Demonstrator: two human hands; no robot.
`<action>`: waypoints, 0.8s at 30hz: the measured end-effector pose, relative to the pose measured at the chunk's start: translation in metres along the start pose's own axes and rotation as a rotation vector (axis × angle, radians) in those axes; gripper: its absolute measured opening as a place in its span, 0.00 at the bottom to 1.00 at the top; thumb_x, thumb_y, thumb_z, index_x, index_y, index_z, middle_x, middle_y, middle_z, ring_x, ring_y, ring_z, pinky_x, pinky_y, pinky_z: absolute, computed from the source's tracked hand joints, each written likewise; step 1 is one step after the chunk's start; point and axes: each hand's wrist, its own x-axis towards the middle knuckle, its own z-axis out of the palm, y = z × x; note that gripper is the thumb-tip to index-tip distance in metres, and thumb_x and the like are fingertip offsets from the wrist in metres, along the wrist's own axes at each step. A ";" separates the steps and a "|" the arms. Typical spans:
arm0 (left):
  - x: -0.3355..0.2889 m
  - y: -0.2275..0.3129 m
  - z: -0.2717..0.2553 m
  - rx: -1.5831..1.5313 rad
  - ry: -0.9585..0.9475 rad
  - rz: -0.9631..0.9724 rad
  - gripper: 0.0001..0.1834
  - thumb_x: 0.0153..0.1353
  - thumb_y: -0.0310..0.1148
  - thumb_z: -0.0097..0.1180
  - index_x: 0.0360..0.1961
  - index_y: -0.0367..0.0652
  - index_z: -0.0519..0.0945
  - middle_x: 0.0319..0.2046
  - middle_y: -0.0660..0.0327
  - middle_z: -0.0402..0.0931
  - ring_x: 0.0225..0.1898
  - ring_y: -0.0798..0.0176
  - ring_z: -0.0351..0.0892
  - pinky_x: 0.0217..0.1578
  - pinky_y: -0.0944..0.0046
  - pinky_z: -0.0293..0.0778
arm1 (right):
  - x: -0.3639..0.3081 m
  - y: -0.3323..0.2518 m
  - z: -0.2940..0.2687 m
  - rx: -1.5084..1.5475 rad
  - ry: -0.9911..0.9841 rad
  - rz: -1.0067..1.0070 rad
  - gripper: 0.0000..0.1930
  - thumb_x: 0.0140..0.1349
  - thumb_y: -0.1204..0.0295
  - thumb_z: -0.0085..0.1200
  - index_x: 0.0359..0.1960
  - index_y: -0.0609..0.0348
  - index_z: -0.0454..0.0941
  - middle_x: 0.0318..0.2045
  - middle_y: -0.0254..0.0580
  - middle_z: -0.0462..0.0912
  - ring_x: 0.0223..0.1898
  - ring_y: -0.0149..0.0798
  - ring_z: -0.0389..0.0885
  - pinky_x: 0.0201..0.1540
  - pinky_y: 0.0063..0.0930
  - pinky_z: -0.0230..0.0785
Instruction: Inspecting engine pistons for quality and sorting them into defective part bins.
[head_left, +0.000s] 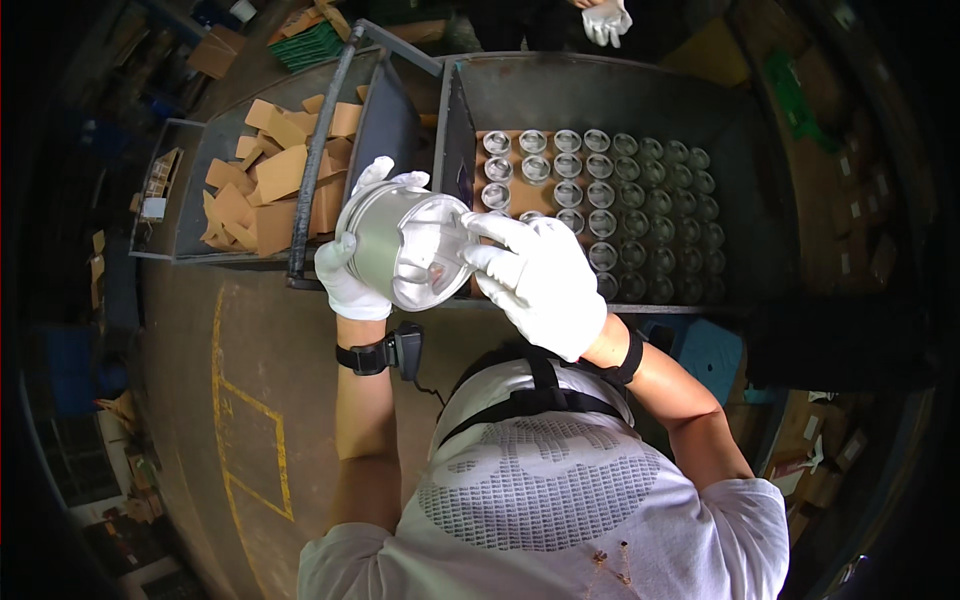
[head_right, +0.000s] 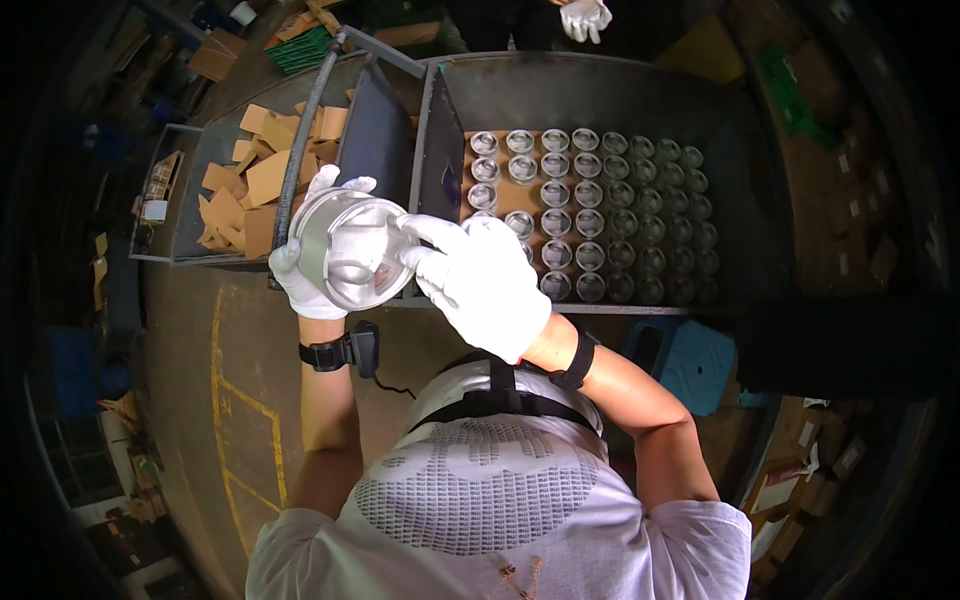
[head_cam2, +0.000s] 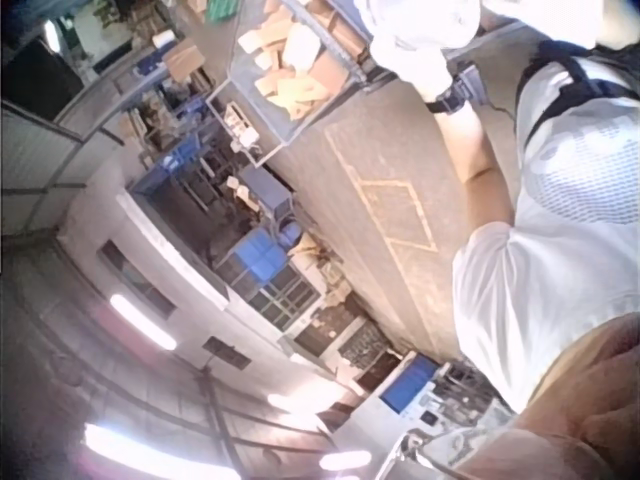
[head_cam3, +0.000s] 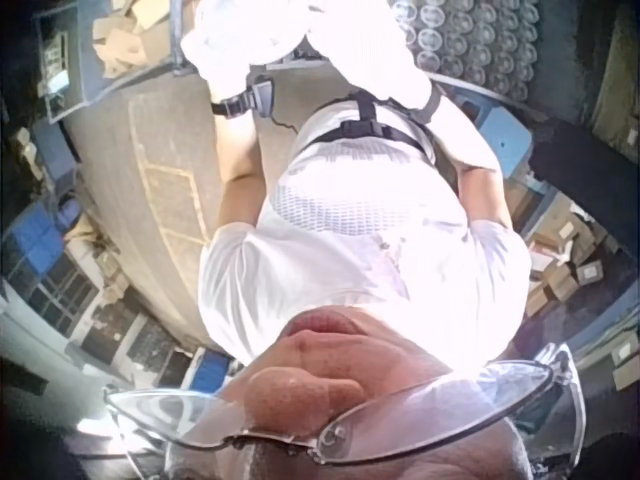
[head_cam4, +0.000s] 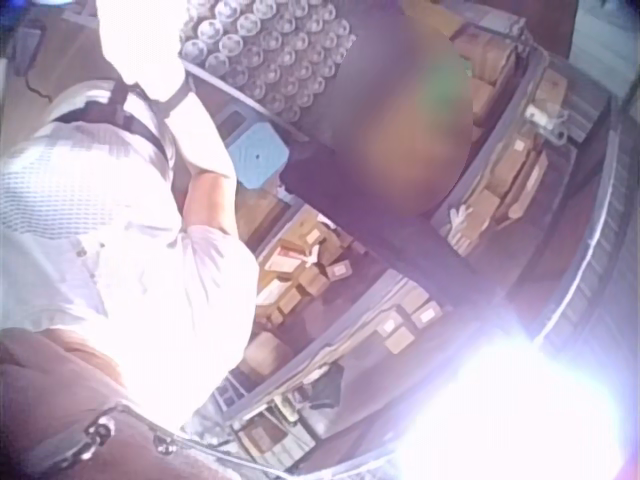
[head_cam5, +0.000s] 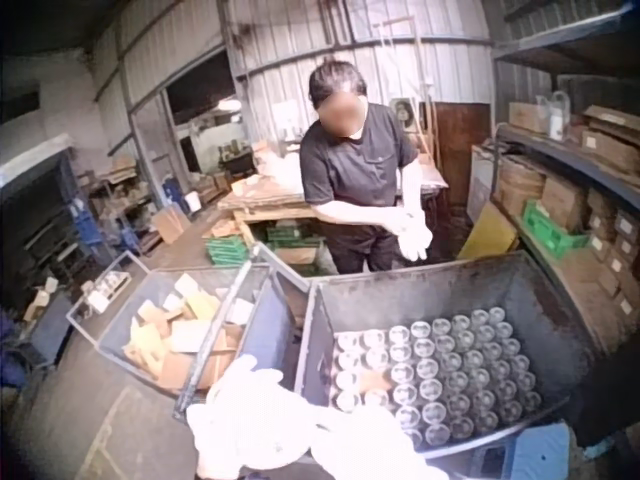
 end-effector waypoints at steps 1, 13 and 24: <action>-0.001 0.002 0.001 -0.023 -0.024 -0.001 0.51 0.47 0.44 0.65 0.71 0.35 0.57 0.64 0.33 0.62 0.61 0.39 0.71 0.63 0.42 0.67 | 0.000 0.000 0.001 0.003 0.000 -0.004 0.15 0.53 0.71 0.61 0.44 0.55 0.83 0.56 0.38 0.78 0.39 0.46 0.73 0.47 0.39 0.65; -0.003 0.009 0.002 0.034 -0.147 0.050 0.56 0.42 0.42 0.69 0.71 0.34 0.55 0.65 0.34 0.60 0.63 0.42 0.69 0.64 0.46 0.67 | 0.000 -0.012 -0.011 -0.123 0.019 -0.137 0.13 0.56 0.69 0.57 0.44 0.53 0.81 0.39 0.35 0.79 0.33 0.39 0.73 0.38 0.35 0.63; 0.004 -0.006 0.011 -0.047 -0.125 0.067 0.53 0.44 0.41 0.68 0.70 0.36 0.56 0.64 0.35 0.59 0.59 0.37 0.73 0.59 0.40 0.73 | 0.033 -0.048 -0.009 -0.489 -0.222 0.114 0.08 0.56 0.75 0.55 0.38 0.58 0.76 0.31 0.41 0.78 0.36 0.43 0.77 0.40 0.32 0.66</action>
